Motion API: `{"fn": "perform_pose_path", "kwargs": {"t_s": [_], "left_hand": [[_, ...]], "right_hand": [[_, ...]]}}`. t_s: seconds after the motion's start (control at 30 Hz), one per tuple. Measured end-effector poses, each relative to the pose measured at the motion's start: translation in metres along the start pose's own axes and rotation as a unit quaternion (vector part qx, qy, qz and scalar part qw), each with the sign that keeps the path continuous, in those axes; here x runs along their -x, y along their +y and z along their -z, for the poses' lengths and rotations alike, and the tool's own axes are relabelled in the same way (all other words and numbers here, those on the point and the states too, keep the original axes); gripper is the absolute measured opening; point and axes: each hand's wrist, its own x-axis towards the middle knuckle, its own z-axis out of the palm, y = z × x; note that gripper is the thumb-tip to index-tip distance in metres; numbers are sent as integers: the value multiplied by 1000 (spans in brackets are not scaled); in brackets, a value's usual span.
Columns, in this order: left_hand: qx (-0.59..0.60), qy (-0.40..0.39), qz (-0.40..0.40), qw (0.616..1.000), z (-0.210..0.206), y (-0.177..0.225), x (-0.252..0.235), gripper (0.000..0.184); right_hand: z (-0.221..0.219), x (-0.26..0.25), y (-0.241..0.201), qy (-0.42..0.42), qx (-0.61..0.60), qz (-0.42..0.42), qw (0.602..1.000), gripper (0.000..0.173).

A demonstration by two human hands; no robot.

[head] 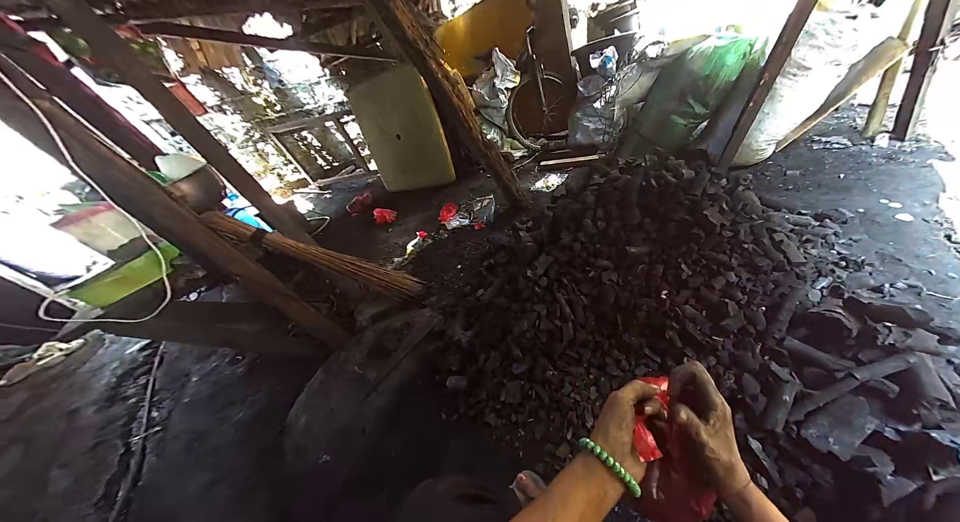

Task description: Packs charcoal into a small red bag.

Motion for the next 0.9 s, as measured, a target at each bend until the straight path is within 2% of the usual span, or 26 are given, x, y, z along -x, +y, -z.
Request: {"fn": "perform_pose_path", "kwargs": {"t_s": [0.1,0.17,0.23,0.33,0.43,0.5,0.63,0.73,0.83,0.9], "left_hand": [[-41,-11,-21,999,0,4,4,44],[-89,-2,-21,996,0,6,6,50],[-97,16,-6,995,-1,7,7,48],[-113,32,-11,993,1,5,8,44],[-213,0,-45,976,4,4,9,49],[-199,-14,-41,979,3,5,10,53],[-93,-7,9,996,6,12,5,72],[-91,-20,11,996,8,14,5,77],[-153,-15,14,988,0,9,12,70],[-191,-15,28,981,-8,1,17,57]], "right_hand": [[8,-1,3,-46,149,141,978,69],[13,-2,6,-21,231,175,957,67],[16,-4,11,0,246,167,955,60],[16,-5,13,-23,229,156,961,51],[18,-16,13,-40,237,182,953,46],[24,-22,11,-91,216,162,959,49],[39,-18,1,-145,103,21,984,69],[42,-3,2,-101,77,11,992,72],[36,7,2,-27,114,61,991,51],[31,5,4,-15,141,87,986,45]]}}
